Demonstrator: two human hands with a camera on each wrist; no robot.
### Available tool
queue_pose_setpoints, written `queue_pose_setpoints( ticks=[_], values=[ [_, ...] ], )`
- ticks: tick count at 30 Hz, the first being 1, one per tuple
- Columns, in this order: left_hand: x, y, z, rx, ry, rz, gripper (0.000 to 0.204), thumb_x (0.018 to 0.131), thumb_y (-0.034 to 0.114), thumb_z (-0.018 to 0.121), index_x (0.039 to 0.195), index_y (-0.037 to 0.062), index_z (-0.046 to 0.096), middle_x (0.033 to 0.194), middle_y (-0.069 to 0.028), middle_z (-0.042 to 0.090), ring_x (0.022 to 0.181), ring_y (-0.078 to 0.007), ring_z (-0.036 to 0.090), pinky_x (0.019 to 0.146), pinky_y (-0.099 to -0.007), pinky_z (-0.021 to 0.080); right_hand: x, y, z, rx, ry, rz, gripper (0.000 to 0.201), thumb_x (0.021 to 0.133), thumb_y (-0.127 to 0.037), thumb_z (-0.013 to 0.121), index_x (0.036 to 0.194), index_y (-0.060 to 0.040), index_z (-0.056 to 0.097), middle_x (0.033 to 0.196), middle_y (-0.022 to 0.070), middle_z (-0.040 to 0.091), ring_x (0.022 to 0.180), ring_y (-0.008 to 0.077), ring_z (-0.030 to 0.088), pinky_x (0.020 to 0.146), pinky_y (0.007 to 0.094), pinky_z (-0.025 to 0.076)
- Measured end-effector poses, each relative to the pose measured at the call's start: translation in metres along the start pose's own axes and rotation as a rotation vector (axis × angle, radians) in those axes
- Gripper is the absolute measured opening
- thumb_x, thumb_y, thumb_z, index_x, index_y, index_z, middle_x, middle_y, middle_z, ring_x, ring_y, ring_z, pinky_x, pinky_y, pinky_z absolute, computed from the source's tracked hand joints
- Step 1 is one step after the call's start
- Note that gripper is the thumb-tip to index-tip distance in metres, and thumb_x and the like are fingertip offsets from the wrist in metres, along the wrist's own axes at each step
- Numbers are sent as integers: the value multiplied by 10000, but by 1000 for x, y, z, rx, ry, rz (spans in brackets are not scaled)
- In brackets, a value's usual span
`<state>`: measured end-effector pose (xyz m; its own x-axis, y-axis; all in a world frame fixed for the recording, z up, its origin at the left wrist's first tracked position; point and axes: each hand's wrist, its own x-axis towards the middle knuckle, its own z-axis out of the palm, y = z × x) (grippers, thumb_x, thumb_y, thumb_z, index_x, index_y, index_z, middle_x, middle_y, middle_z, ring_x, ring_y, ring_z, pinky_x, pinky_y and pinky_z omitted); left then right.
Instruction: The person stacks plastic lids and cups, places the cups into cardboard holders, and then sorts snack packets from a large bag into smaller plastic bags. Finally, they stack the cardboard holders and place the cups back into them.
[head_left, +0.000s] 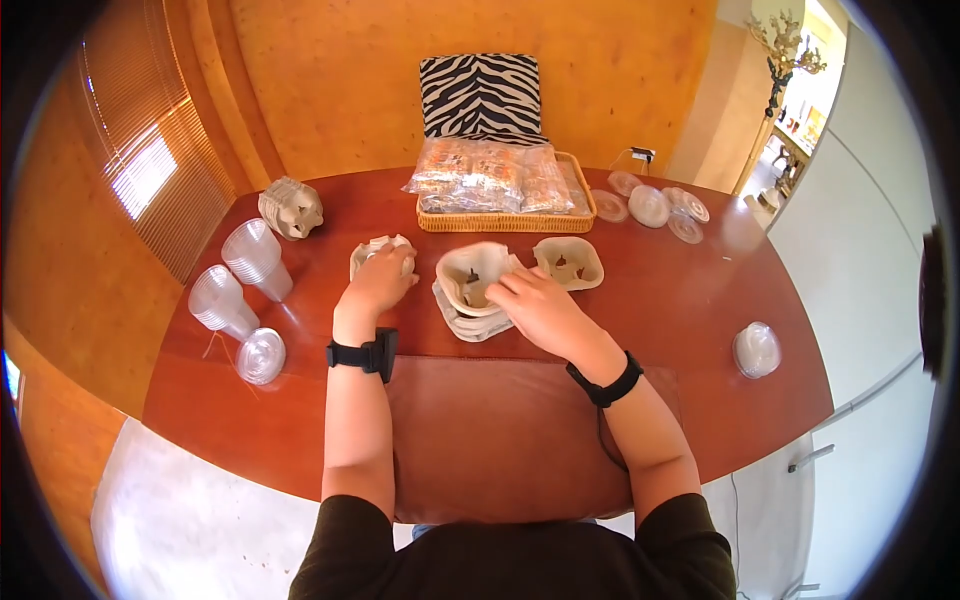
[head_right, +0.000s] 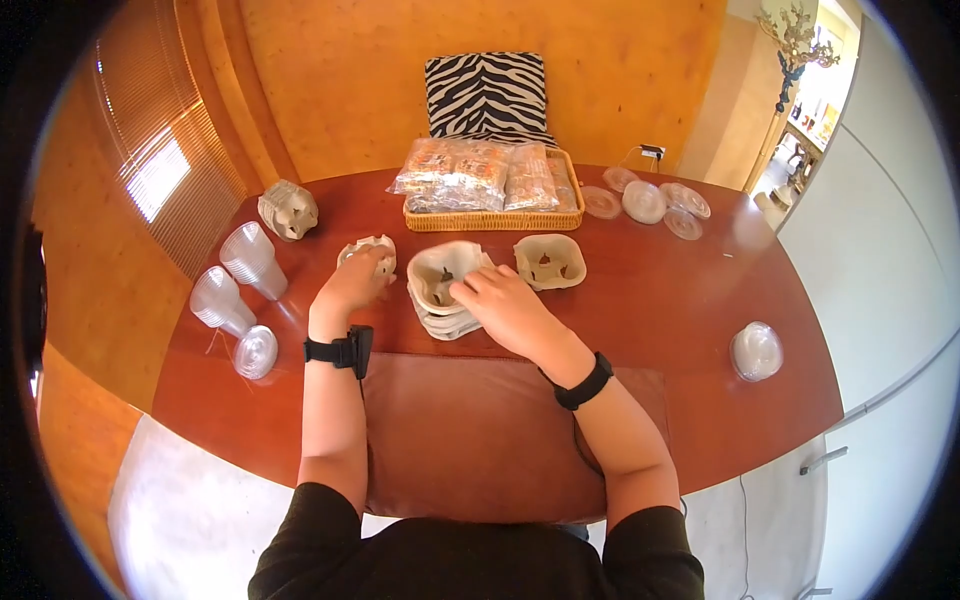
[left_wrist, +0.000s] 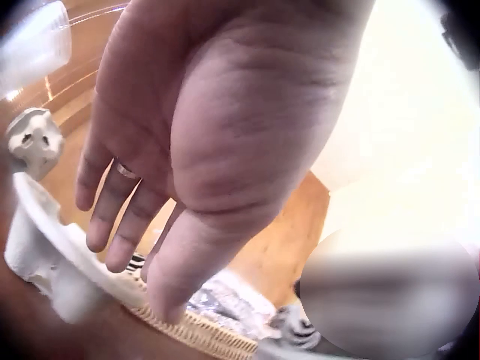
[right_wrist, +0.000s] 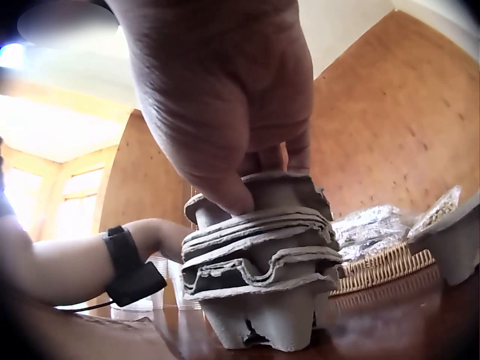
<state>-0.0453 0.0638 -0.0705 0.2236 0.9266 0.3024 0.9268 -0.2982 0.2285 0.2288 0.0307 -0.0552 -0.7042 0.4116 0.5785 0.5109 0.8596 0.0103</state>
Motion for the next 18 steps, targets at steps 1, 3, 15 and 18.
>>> queue_pose_setpoints(
  ticks=[1,3,15,18],
  values=[
    [1,9,-5,-101,-16,-7,394,809,189,669,1162,50,563,1116,-194,602,1091,-338,550,904,-405,445,2,1,-2,-8,27,-8,165,750,-21,552,905,-76,538,838,64,533,864,241,557,750,359,427],
    [3,32,-17,-305,-48,-26,401,836,250,650,1170,48,559,1186,-200,558,1081,-352,551,887,-416,454,5,7,-14,-51,165,19,169,739,-17,553,894,-82,532,843,72,539,866,252,556,750,362,425],
    [7,58,10,-114,39,19,165,802,154,641,933,54,624,924,-124,613,862,-318,609,733,-411,487,-91,130,-39,-523,-173,789,142,791,-58,543,904,-118,604,905,80,625,948,271,536,769,424,375],
    [8,58,12,-124,58,16,125,796,141,645,874,50,611,889,-116,601,837,-307,608,716,-414,483,-104,144,-19,-429,-362,906,215,697,30,597,845,-122,557,988,67,593,991,301,511,806,431,362]
  ],
)
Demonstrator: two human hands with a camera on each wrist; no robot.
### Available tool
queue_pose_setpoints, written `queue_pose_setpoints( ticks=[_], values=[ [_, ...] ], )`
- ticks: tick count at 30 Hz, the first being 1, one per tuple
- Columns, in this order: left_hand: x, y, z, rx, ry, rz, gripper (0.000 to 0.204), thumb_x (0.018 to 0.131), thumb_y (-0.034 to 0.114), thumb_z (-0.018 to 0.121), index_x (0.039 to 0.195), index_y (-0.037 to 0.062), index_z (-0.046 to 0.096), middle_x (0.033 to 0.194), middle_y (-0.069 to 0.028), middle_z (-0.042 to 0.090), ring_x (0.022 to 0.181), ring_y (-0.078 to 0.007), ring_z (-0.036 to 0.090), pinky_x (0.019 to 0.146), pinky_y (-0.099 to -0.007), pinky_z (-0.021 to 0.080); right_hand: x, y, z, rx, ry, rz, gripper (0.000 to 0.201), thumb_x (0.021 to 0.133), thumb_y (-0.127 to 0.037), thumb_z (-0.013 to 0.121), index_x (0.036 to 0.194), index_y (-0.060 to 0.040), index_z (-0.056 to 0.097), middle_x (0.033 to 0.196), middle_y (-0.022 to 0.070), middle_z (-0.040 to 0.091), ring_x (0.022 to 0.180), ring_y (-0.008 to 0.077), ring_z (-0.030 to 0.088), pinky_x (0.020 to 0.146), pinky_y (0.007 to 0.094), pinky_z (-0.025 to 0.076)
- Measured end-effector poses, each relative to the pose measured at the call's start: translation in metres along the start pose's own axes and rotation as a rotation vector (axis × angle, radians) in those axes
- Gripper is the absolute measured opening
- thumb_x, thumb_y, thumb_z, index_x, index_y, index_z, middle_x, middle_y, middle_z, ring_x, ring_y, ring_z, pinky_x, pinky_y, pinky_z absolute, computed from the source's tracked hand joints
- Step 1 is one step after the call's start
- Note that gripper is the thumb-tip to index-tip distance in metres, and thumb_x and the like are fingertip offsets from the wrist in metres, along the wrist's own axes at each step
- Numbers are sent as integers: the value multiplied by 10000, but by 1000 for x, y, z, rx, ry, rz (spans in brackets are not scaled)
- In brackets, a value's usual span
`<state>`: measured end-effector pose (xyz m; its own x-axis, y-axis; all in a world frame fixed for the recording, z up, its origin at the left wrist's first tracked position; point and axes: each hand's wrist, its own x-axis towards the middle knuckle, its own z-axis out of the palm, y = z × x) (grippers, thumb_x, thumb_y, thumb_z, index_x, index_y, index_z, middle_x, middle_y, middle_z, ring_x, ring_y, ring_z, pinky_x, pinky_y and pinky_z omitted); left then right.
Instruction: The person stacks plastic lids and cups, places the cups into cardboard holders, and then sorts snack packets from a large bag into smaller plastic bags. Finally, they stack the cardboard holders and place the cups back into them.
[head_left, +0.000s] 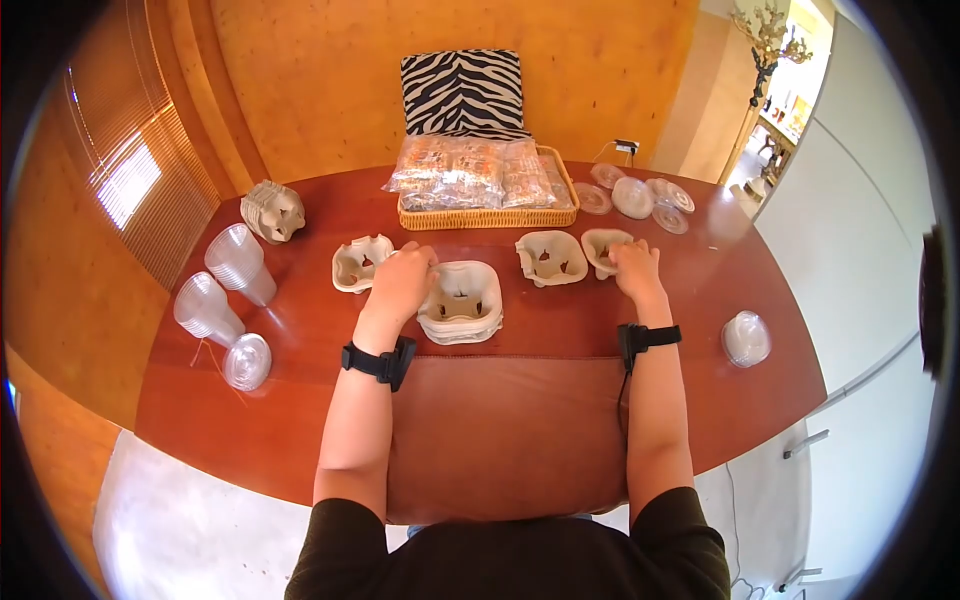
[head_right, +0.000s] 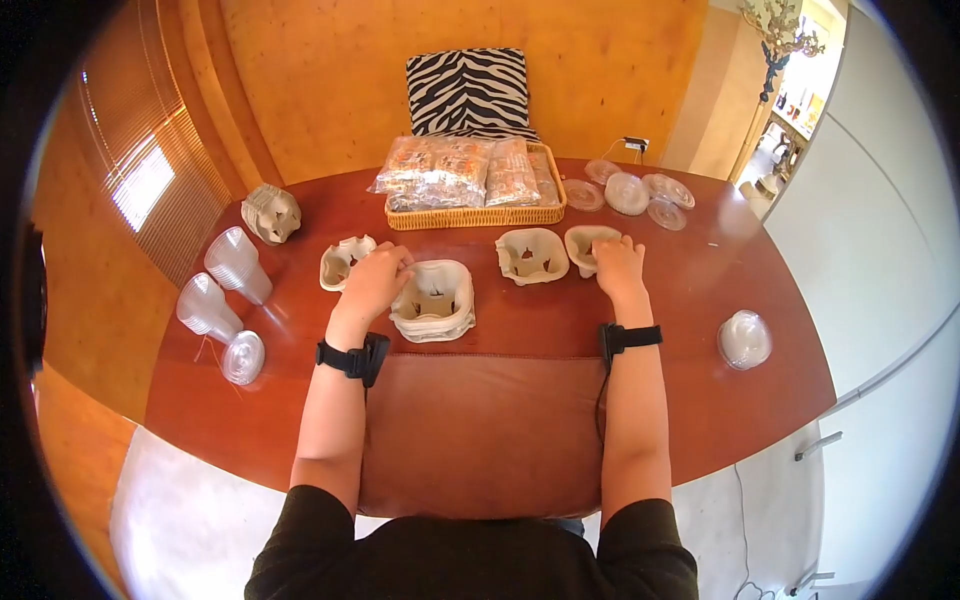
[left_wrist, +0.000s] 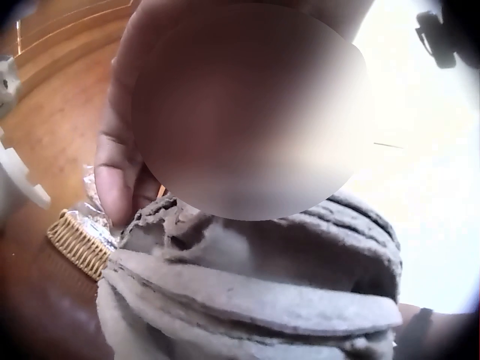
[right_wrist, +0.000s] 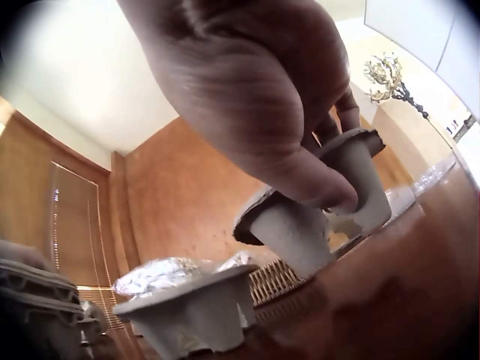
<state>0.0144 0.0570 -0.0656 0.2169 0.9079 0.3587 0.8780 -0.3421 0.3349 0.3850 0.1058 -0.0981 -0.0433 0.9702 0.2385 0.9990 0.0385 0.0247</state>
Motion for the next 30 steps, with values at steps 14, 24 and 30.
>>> queue_pose_setpoints(
  ticks=[14,24,30],
  values=[
    [-1,12,-15,-23,34,-41,100,859,137,570,908,49,558,808,-150,648,773,-342,628,668,-432,482,-52,-112,-94,754,-8,-716,195,726,-89,701,860,-58,562,841,115,588,839,295,557,749,391,448],
    [5,-9,-34,-284,337,-12,130,868,61,573,987,20,537,807,-171,638,770,-322,643,684,-375,492,-76,-161,-81,661,66,-802,364,728,-143,724,1012,-40,521,919,116,584,906,307,558,795,412,438],
    [3,-30,-56,-318,512,-182,151,862,26,533,1011,15,547,891,-191,652,855,-356,638,729,-397,498,-75,-182,-38,443,356,-981,277,785,-152,668,1022,-54,562,928,118,601,894,306,573,997,417,359]
  ],
)
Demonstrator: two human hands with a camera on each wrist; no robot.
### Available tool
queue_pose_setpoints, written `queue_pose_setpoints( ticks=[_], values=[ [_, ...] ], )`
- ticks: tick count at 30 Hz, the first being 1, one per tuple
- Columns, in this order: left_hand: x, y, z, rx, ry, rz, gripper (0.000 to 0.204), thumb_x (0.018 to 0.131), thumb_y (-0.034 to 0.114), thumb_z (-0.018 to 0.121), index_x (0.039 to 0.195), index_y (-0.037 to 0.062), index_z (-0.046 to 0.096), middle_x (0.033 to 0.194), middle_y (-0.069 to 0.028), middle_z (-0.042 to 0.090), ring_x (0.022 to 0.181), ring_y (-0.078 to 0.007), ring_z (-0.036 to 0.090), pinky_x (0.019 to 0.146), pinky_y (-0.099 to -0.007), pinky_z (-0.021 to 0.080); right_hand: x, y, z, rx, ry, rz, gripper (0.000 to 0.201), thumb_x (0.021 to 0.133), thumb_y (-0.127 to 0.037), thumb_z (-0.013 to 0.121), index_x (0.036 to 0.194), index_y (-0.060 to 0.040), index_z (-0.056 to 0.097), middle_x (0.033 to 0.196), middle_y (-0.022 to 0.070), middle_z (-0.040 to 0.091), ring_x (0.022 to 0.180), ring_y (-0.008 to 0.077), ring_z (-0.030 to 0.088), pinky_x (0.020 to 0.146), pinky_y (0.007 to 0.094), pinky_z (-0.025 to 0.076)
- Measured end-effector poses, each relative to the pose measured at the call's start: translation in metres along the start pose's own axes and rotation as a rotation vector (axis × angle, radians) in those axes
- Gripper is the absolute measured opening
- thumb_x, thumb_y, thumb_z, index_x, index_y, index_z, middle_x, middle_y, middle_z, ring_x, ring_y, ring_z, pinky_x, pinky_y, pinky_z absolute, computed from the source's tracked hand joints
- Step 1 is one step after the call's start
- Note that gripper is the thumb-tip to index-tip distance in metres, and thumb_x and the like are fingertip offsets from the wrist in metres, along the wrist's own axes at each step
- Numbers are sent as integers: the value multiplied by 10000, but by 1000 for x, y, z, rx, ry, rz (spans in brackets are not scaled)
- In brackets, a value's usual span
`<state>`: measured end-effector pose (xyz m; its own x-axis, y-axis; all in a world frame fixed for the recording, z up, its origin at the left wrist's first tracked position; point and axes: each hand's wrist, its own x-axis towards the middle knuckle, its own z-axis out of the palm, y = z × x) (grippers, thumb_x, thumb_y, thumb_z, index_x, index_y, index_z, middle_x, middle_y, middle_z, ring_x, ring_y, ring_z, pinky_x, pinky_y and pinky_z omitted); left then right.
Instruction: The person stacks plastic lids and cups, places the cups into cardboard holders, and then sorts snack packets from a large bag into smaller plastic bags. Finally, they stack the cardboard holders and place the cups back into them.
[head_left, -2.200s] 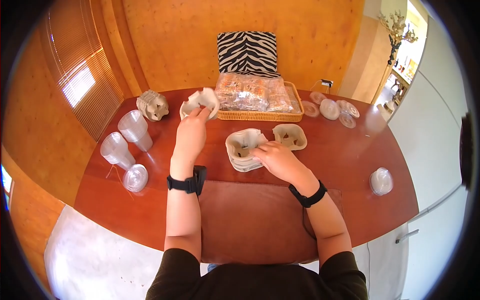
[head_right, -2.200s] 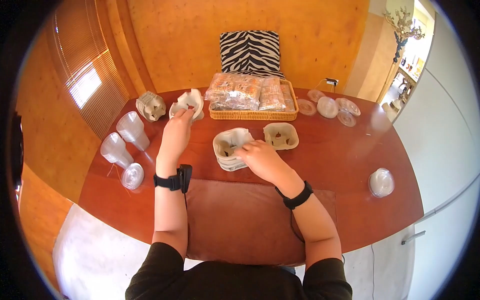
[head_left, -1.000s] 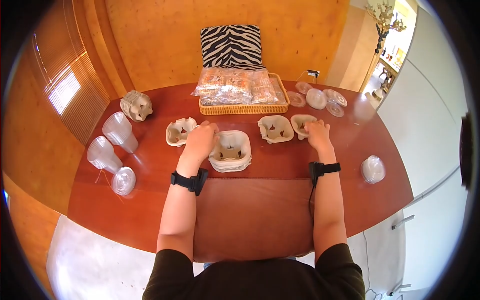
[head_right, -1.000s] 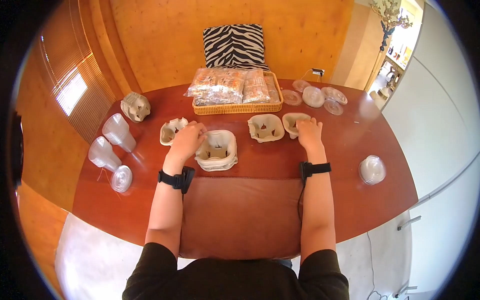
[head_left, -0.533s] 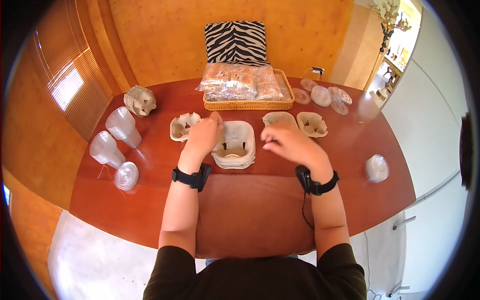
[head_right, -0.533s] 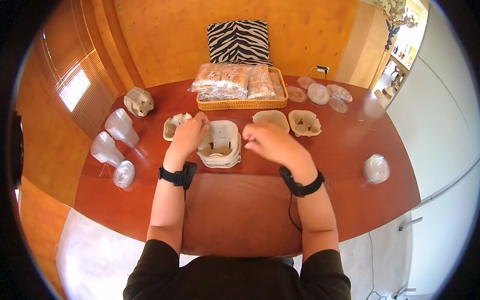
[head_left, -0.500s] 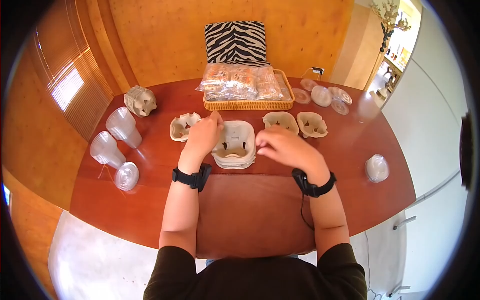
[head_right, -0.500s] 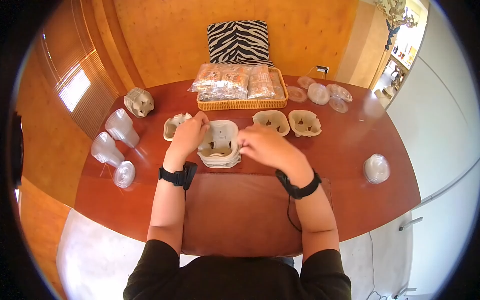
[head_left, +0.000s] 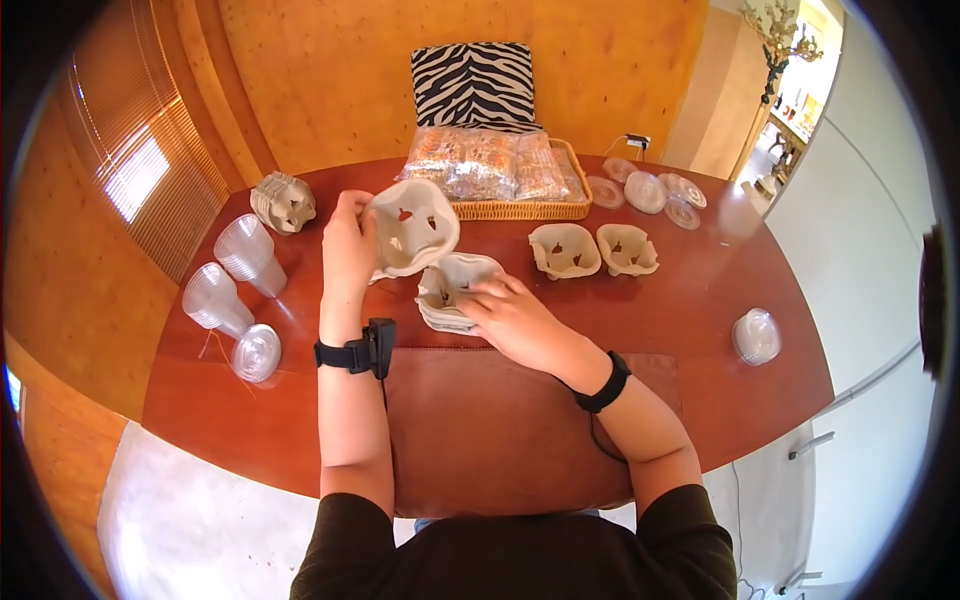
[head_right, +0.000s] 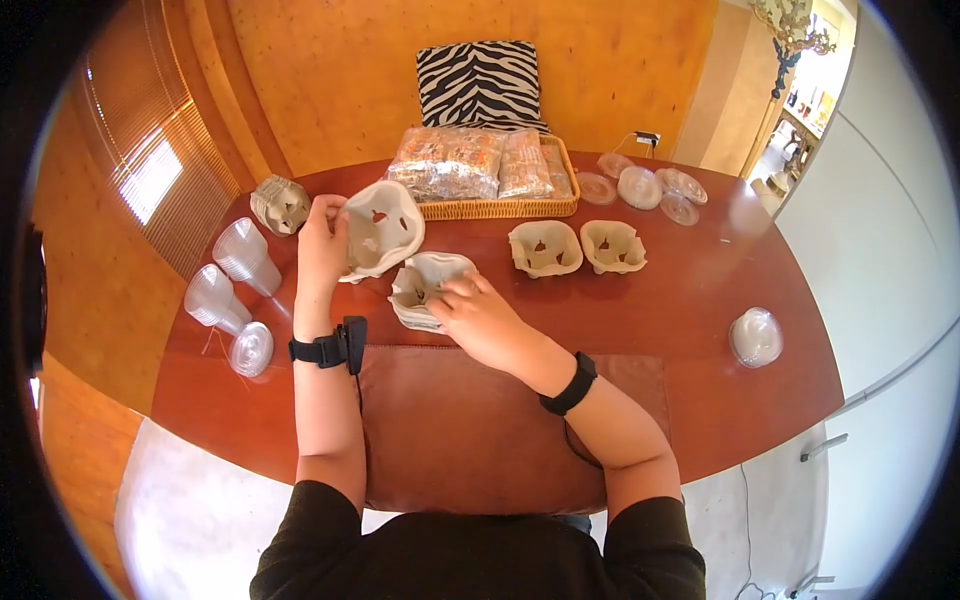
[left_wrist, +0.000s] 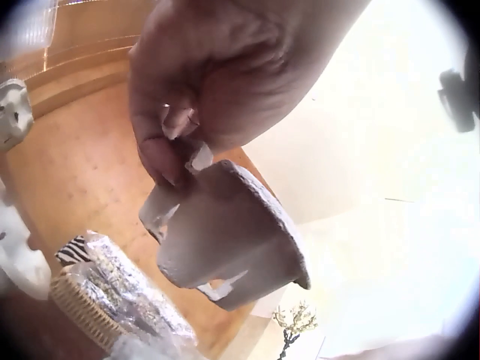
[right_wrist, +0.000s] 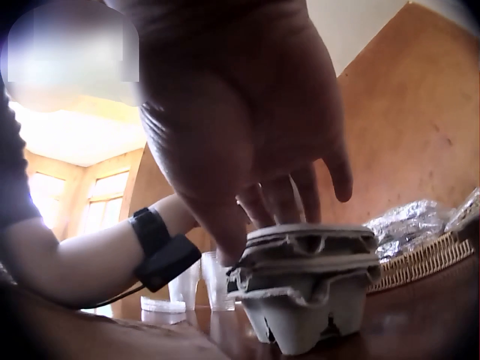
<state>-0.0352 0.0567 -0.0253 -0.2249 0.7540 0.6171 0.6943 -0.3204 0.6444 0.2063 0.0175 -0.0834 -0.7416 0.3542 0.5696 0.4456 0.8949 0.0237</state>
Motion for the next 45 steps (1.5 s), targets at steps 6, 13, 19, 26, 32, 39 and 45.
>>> queue_pose_setpoints(
  ticks=[6,13,19,26,32,39,45],
  values=[
    [1,-9,10,-30,1,-2,175,853,14,525,1023,15,565,924,-212,646,899,-367,629,767,-394,494,-4,-3,-22,133,-327,63,204,805,-102,620,990,-30,578,753,121,613,809,292,581,875,402,417],
    [19,-55,75,188,-157,73,164,845,104,549,999,84,603,953,-204,627,931,-393,595,795,-472,483,0,-16,-49,202,-419,79,144,817,-113,587,920,-13,599,748,143,613,790,313,592,744,419,461],
    [20,-84,103,336,-402,101,231,832,124,577,1056,94,623,1022,-191,616,957,-375,601,819,-456,496,-5,-14,-44,189,-326,51,81,775,-104,591,777,-26,571,670,144,589,720,315,597,661,424,481],
    [8,-48,71,253,-392,255,362,792,200,675,1136,99,624,1185,-149,557,1127,-349,507,955,-418,413,-3,-20,-49,130,-325,45,88,751,-83,592,750,-17,534,678,130,602,724,302,600,667,397,500],
    [1,-44,61,385,-873,162,380,738,327,739,1099,230,665,1309,-52,518,1235,-331,430,1042,-644,197,-1,-22,-49,137,-299,61,85,739,-81,599,736,-22,537,654,114,601,715,279,606,626,380,503],
    [1,-56,58,381,-808,135,676,628,194,814,1250,200,549,1357,-130,443,1219,-330,449,1028,-410,343,4,-23,-55,144,-281,55,117,732,-115,630,717,-20,563,597,120,585,658,279,614,572,395,501],
    [9,-76,44,529,-734,-102,857,631,-28,746,1380,143,366,1343,-182,456,1212,-341,478,967,-416,429,5,-23,-44,157,-272,65,166,839,-181,612,774,-53,528,633,83,544,669,252,583,578,381,481]
  ],
)
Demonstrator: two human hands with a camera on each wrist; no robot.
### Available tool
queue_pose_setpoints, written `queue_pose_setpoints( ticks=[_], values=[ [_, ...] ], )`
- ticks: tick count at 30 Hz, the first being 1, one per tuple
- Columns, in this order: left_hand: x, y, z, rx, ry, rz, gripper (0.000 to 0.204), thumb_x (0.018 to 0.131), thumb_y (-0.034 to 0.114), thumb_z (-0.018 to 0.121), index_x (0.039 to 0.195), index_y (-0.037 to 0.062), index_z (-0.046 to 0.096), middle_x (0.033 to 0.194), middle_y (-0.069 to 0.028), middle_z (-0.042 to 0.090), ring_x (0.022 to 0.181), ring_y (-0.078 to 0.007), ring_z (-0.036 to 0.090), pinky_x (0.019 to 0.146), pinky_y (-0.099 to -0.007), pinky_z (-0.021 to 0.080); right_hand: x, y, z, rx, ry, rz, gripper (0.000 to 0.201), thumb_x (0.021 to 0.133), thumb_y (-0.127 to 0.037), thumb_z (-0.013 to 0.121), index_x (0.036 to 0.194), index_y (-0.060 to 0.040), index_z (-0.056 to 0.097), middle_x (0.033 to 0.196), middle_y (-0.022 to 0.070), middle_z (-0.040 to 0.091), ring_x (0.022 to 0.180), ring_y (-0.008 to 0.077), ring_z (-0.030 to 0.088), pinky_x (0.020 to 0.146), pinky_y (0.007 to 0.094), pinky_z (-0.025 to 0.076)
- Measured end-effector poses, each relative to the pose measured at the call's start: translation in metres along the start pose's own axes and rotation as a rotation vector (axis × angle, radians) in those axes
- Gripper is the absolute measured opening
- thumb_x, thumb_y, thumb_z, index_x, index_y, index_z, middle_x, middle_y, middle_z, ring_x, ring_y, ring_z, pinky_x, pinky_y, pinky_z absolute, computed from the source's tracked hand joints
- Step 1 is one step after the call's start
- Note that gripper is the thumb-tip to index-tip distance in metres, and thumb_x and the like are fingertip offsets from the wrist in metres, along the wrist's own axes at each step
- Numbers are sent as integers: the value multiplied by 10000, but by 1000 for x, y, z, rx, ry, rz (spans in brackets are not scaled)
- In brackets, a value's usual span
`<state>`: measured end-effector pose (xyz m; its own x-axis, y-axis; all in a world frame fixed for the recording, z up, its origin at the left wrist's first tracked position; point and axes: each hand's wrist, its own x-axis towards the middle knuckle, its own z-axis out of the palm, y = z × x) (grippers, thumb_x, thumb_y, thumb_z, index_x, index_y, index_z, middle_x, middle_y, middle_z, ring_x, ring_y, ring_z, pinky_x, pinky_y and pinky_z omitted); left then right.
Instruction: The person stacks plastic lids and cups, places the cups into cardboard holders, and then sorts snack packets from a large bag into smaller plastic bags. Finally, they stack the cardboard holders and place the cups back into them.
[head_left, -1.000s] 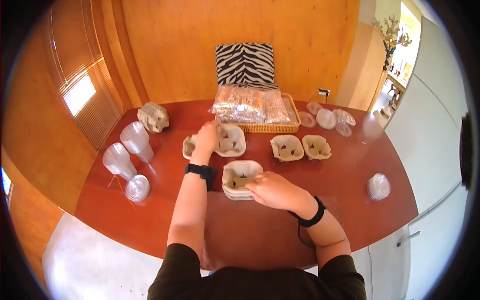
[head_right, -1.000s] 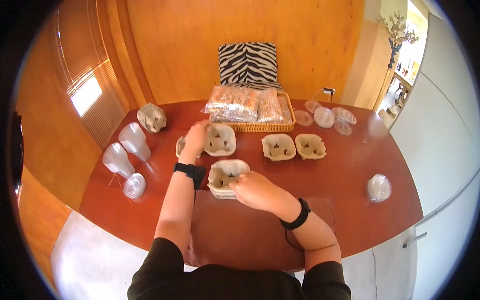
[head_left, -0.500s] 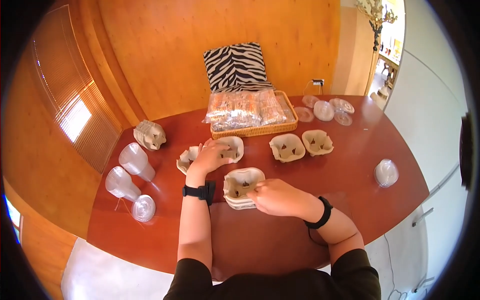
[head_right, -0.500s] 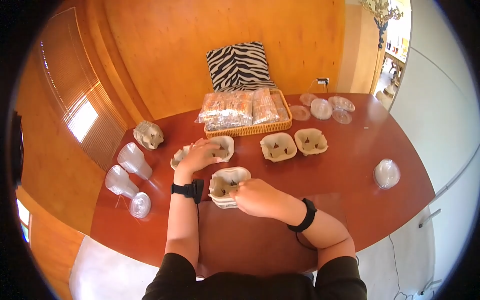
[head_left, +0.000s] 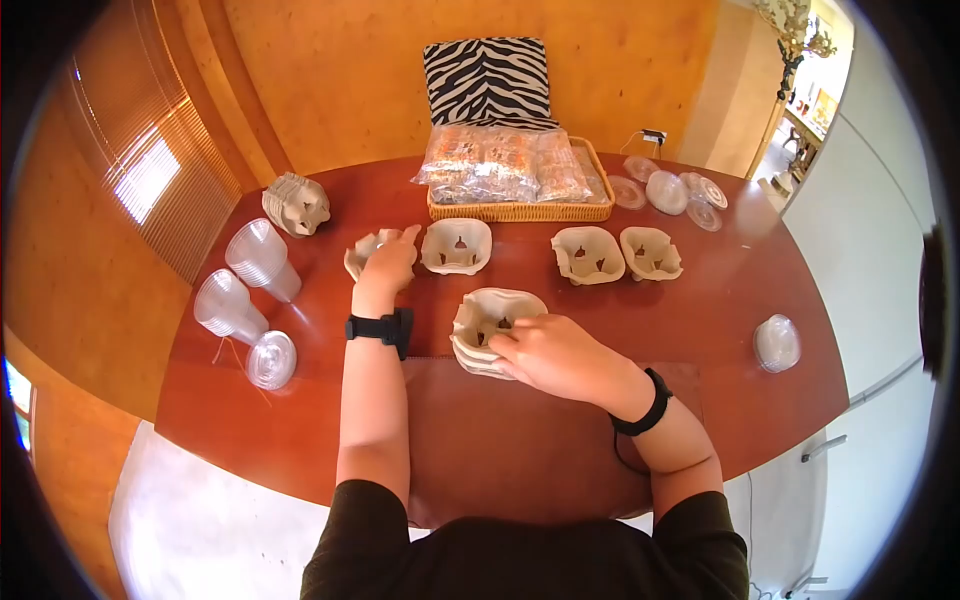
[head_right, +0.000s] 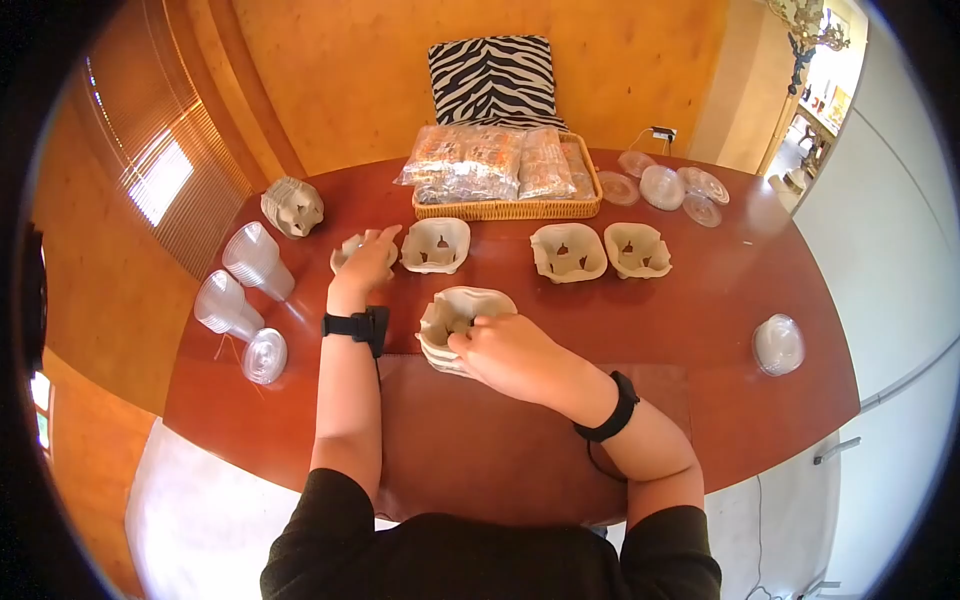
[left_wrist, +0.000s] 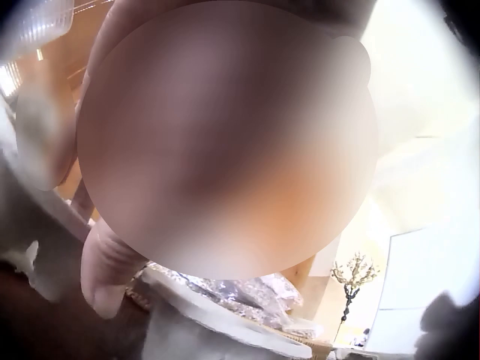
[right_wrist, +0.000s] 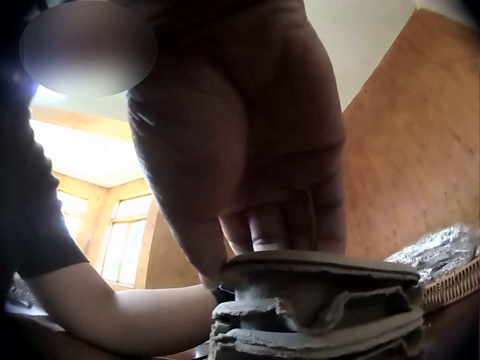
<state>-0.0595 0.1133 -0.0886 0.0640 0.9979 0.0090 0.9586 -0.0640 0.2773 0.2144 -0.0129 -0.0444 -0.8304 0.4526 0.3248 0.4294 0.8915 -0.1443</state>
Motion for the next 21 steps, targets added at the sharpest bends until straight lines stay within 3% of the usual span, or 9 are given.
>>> queue_pose_setpoints(
  ticks=[3,6,9,12,14,15,18,20,21],
  values=[
    [8,-30,15,-40,71,107,755,686,-69,662,1358,141,391,1249,-180,529,1120,-350,535,938,-390,434,-1,0,-2,32,-20,30,154,846,-180,607,800,-57,525,651,82,538,662,252,578,579,385,481],
    [-8,-20,-8,-64,-73,75,603,757,-31,625,1306,152,457,1287,-182,492,1100,-350,551,909,-402,471,-1,-3,-4,43,-38,76,155,843,-180,607,804,-58,519,662,85,535,661,260,576,586,388,484],
    [-33,7,-33,186,216,149,376,773,1,640,1132,67,550,1112,-147,574,857,-290,605,793,-330,480,0,0,-6,-28,84,111,115,817,-142,619,841,-59,544,698,98,555,672,273,582,586,385,484],
    [-64,52,-81,-376,219,306,170,818,88,661,957,35,580,1025,-108,586,785,-199,588,701,-305,473,3,1,-23,1,423,185,131,785,-102,631,894,-63,569,746,108,578,698,285,596,581,379,482],
    [-88,82,-102,-459,157,330,158,833,124,667,903,23,567,964,-89,575,772,-165,575,661,-289,459,2,3,-28,46,615,392,172,770,-58,629,932,-47,573,772,125,574,681,295,587,606,339,484],
    [-96,94,-105,-500,127,342,169,841,141,670,876,17,560,933,-80,569,765,-148,568,640,-281,452,2,9,-31,30,711,378,206,777,-71,634,968,-43,561,801,132,585,688,293,586,597,352,477],
    [-110,125,-98,-609,115,551,263,826,201,691,911,8,533,911,-102,560,735,-225,562,661,-329,479,0,16,-33,231,847,450,232,810,-78,625,1020,-31,540,829,132,597,699,249,589,595,350,467],
    [-112,146,-79,-816,273,619,279,824,170,697,951,6,509,891,-109,531,780,-230,559,675,-347,479,0,15,-34,386,848,461,239,832,-75,613,1050,-25,528,836,122,605,718,208,593,612,333,467],
    [-109,151,-75,-688,453,674,293,822,148,701,972,9,492,930,-114,510,834,-221,548,680,-338,484,1,14,-35,431,833,430,251,840,-75,607,1070,-24,521,844,116,612,735,186,596,626,323,469]
  ],
)
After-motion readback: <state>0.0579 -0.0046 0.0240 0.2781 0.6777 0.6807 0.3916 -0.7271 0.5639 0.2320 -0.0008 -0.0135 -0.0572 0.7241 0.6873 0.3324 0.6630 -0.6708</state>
